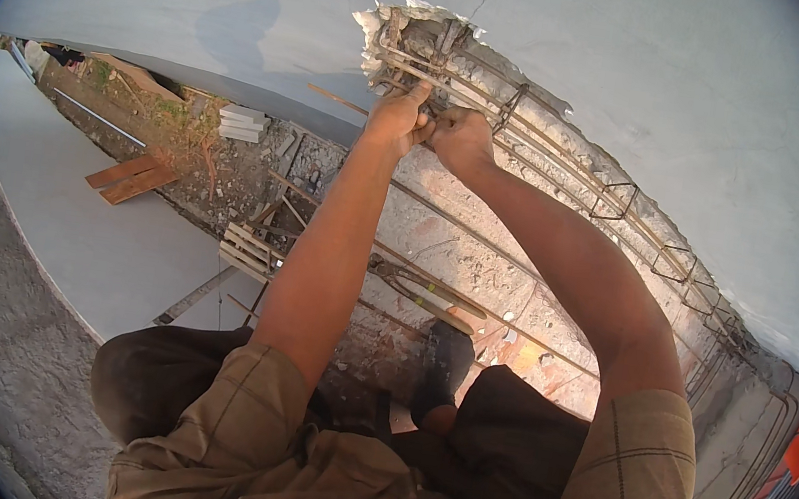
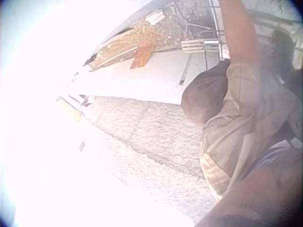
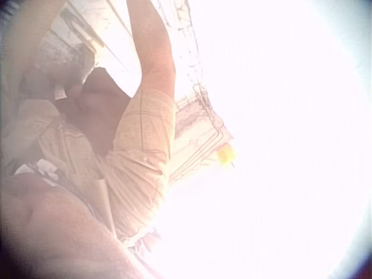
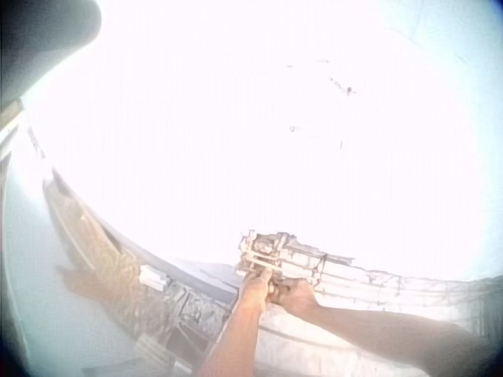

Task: The worker uses wire and pliers to tie and secure steel reinforcement bars for a concrete beam or slab.

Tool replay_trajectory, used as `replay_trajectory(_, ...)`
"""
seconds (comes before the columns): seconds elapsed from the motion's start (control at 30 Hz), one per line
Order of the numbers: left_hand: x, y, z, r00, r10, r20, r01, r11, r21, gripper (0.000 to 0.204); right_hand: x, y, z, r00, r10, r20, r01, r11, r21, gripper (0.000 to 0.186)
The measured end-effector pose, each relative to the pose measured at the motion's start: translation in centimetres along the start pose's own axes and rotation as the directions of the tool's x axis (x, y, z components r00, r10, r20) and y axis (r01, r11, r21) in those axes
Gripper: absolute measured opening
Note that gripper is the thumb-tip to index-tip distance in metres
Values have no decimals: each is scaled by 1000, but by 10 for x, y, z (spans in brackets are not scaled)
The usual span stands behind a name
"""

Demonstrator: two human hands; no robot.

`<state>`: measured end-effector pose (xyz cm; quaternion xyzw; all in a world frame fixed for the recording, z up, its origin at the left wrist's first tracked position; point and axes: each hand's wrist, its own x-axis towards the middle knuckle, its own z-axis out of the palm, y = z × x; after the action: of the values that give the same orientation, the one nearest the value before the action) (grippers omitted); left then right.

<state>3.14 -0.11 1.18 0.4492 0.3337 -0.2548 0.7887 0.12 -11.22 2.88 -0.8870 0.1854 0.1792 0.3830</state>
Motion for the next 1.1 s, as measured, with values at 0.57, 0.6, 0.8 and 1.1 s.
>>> replay_trajectory(0.57, 7, -20, -6, 992, 123, -31, -122, 992, 15, 16, -2, -34, -4, 988, 134, 82, -125, 986, -109, 29)
replay_trajectory(0.6, 15, -29, -10, 969, 240, -51, -231, 963, 141, 18, 4, -29, 0, 988, 127, 84, -118, 987, -106, 29)
replay_trajectory(0.8, -43, -73, 29, 838, 430, -335, -407, 902, 141, 23, 6, -25, -16, 990, 109, 89, -72, 935, -347, 34)
replay_trajectory(1.1, -19, -69, -12, 963, -63, 262, 186, 859, -476, 21, 9, -22, -2, 991, -134, 21, 133, 930, -344, 25)
